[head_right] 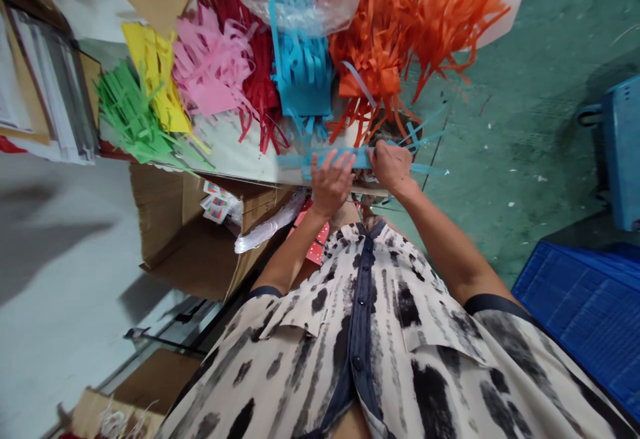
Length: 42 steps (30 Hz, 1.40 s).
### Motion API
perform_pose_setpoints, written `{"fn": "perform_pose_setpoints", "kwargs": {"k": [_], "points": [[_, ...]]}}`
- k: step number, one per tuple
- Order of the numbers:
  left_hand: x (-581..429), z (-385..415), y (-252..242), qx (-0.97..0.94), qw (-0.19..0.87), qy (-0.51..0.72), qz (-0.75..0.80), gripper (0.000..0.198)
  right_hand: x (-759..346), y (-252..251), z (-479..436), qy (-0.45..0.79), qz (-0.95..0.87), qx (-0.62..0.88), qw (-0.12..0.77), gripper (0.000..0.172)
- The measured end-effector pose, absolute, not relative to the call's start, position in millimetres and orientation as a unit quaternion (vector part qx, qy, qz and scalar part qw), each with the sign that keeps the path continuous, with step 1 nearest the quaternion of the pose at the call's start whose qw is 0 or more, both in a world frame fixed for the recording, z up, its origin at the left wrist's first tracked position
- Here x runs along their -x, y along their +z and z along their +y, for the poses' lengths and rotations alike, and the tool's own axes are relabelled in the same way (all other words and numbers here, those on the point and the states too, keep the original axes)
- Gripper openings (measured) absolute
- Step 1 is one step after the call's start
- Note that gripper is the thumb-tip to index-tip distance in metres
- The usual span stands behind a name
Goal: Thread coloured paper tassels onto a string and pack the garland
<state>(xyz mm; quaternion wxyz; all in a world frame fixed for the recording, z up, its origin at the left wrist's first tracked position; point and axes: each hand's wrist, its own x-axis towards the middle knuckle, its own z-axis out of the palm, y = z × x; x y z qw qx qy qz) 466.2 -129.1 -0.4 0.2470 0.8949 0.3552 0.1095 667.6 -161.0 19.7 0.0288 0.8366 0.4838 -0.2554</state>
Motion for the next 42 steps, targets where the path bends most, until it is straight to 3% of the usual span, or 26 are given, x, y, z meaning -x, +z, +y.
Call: {"fn": "perform_pose_setpoints", "kwargs": {"k": [4, 8, 14, 19, 27, 31, 34, 37, 42], "points": [[-472, -136, -8, -0.911, 0.295, 0.029, 0.286, 0.053, -662, 25, -159, -0.256, 0.479, -0.838, 0.045, 0.043], [-473, -135, -6, -0.916, 0.27, 0.002, 0.296, 0.056, -679, 32, -161, -0.21, 0.55, -0.807, 0.043, 0.037], [-473, -134, 8, -0.928, 0.239, -0.022, 0.284, 0.055, -713, 41, -185, -0.082, 0.568, -0.818, -0.048, 0.041], [-471, -135, 8, -0.927, 0.239, -0.023, 0.288, 0.05, -667, 32, -222, -0.167, 0.659, -0.727, -0.098, 0.044], [-469, -133, 6, -0.931, 0.241, -0.018, 0.274, 0.054, -698, 26, -239, -0.126, 0.628, -0.764, -0.072, 0.045], [-470, -134, 5, -0.929, 0.244, -0.03, 0.275, 0.055, -709, 37, -226, -0.043, 0.565, -0.817, -0.11, 0.044], [-470, -136, 4, -0.929, 0.242, -0.036, 0.276, 0.056, -685, 34, -228, -0.102, 0.599, -0.782, -0.138, 0.048], [-469, -136, 2, -0.929, 0.245, -0.036, 0.274, 0.053, -654, 22, -239, -0.201, 0.648, -0.726, -0.111, 0.053], [-448, -118, 3, -0.938, 0.253, -0.005, 0.235, 0.053, -644, 0, -251, -0.188, 0.646, -0.734, -0.092, 0.053]]}}
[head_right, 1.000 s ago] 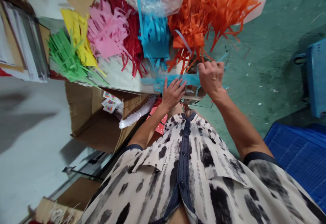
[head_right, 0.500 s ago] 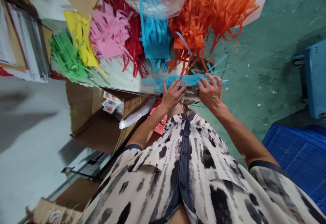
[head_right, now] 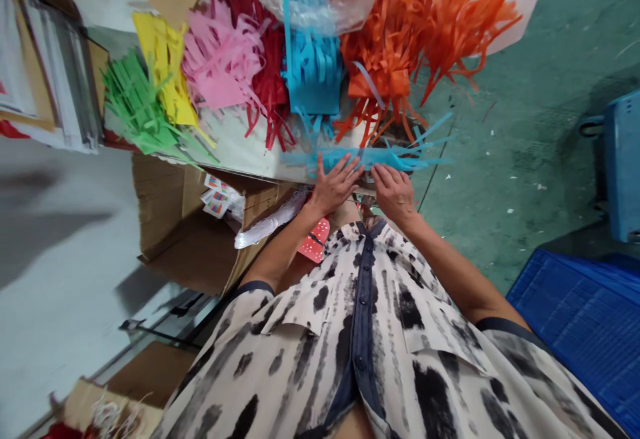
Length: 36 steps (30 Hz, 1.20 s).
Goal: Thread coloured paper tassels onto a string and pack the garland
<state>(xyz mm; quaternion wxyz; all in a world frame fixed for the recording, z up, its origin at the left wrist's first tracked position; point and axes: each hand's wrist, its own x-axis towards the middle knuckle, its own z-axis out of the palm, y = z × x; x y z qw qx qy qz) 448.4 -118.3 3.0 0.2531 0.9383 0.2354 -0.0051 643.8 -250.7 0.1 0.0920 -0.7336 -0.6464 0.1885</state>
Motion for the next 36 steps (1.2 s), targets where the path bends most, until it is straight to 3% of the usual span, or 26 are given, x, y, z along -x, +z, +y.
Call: {"fn": "perform_pose_setpoints", "kwargs": {"k": [6, 9, 14, 19, 21, 36], "points": [[-396, -67, 2, -0.929, 0.274, 0.026, 0.245, 0.033, -657, -8, -241, 0.141, -0.663, 0.729, 0.098, 0.043], [-380, -51, 0, -0.893, 0.279, 0.087, 0.343, 0.019, -661, -10, -233, 0.121, -0.672, 0.725, 0.091, 0.037], [-395, -60, 9, -0.841, 0.221, 0.165, 0.466, 0.024, -668, -9, -225, 0.138, -0.681, 0.717, 0.061, 0.038], [-449, -96, 10, -0.927, 0.278, 0.042, 0.246, 0.045, -675, -5, -220, 0.195, -0.679, 0.706, 0.047, 0.04], [-466, -105, 3, -0.93, 0.29, 0.008, 0.226, 0.049, -676, -3, -217, 0.206, -0.672, 0.709, 0.048, 0.04], [-467, -83, -3, -0.892, 0.242, 0.021, 0.382, 0.036, -697, 8, -200, 0.203, -0.603, 0.767, 0.082, 0.033]]}}
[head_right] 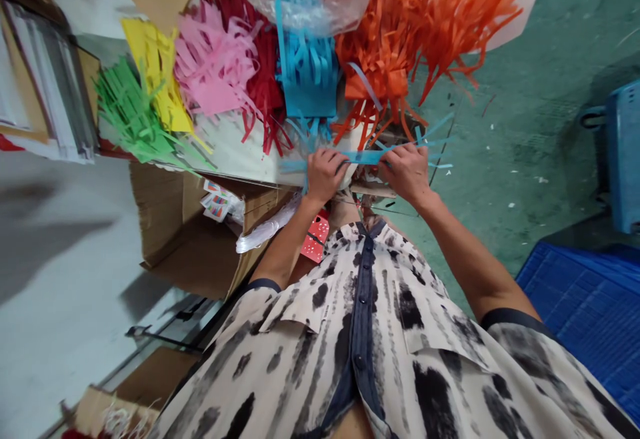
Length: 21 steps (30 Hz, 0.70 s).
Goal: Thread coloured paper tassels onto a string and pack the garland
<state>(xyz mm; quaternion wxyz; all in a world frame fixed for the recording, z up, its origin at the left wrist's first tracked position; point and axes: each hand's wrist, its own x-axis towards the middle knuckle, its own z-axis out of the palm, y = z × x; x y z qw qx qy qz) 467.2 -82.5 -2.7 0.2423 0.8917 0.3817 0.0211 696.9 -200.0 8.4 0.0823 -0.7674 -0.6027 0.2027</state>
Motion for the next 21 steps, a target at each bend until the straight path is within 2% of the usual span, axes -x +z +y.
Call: {"fn": "perform_pose_setpoints", "kwargs": {"k": [9, 21], "points": [[-474, -74, -8, -0.869, 0.235, 0.035, 0.434, 0.031, -689, 27, -183, 0.158, -0.603, 0.781, 0.03, 0.03], [-482, -75, -11, -0.859, 0.249, 0.02, 0.446, 0.059, -695, 14, -174, 0.155, -0.589, 0.793, 0.01, 0.031]]}}
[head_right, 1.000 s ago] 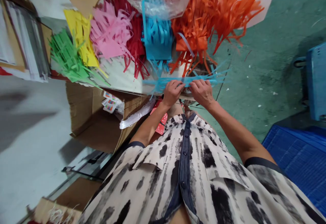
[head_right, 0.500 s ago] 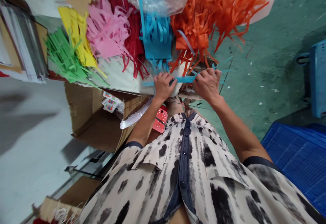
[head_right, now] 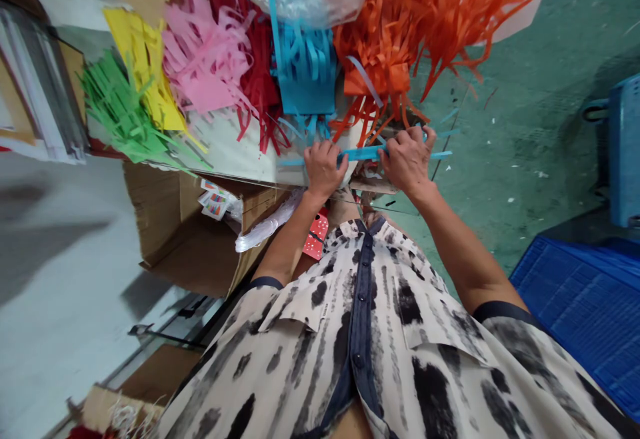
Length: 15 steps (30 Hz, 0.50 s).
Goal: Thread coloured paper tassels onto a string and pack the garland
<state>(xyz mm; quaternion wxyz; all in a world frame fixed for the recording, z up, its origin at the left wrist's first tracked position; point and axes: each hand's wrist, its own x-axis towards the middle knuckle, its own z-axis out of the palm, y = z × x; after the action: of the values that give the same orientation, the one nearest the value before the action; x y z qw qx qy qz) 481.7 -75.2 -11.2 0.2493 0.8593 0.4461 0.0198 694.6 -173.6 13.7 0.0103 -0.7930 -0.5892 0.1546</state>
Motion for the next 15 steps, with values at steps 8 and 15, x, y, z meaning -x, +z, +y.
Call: {"fn": "perform_pose_setpoints", "kwargs": {"k": [8, 15], "points": [[-482, -74, -14, -0.868, 0.233, 0.022, 0.438, 0.044, -704, 0, -172, 0.162, -0.568, 0.804, 0.062, 0.045], [-484, -80, -9, -0.859, 0.222, 0.027, 0.461, 0.035, -704, -8, -166, 0.161, -0.561, 0.808, 0.079, 0.053]]}}
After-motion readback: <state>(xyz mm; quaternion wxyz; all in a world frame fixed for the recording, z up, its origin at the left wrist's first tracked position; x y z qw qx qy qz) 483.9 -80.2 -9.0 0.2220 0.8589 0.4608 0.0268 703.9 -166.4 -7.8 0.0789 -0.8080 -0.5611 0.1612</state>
